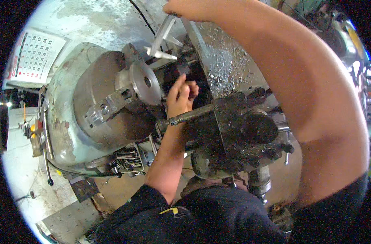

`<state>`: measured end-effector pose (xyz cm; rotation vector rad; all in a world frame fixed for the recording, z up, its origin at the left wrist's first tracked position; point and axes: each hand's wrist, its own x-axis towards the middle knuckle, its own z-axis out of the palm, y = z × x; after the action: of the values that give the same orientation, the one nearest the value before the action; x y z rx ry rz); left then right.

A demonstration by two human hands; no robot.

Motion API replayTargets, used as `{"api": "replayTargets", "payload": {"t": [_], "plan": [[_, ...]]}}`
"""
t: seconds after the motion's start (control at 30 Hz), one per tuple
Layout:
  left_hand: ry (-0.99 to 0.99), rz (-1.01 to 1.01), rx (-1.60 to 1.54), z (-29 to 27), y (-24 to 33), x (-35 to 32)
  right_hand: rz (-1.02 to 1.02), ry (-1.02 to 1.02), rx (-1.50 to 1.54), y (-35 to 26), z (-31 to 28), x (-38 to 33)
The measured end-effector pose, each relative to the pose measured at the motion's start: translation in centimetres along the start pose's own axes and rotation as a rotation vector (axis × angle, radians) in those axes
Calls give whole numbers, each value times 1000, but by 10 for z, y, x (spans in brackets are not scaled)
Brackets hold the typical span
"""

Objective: The person operates a metal lathe, adjusting the tool post and tailstock while machining a cylindrical metal workpiece. They use a vernier caliper to measure the workpiece and a cloth to wipe the machine bed and workpiece.

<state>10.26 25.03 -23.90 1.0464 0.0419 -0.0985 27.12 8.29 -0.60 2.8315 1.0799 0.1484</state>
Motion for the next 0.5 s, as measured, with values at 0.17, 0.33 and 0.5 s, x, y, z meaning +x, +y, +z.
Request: {"api": "replayTargets", "payload": {"t": [0.17,0.33,0.5], "plan": [[78,-229,184,-40,27,-116,300,-7,-118,4,-53,-12],[13,-195,489,-48,125,-195,361,151,-171,-45,-112,-84],[0,231,661,11,219,-212,382,250,145,-127,-130,-195]]}}
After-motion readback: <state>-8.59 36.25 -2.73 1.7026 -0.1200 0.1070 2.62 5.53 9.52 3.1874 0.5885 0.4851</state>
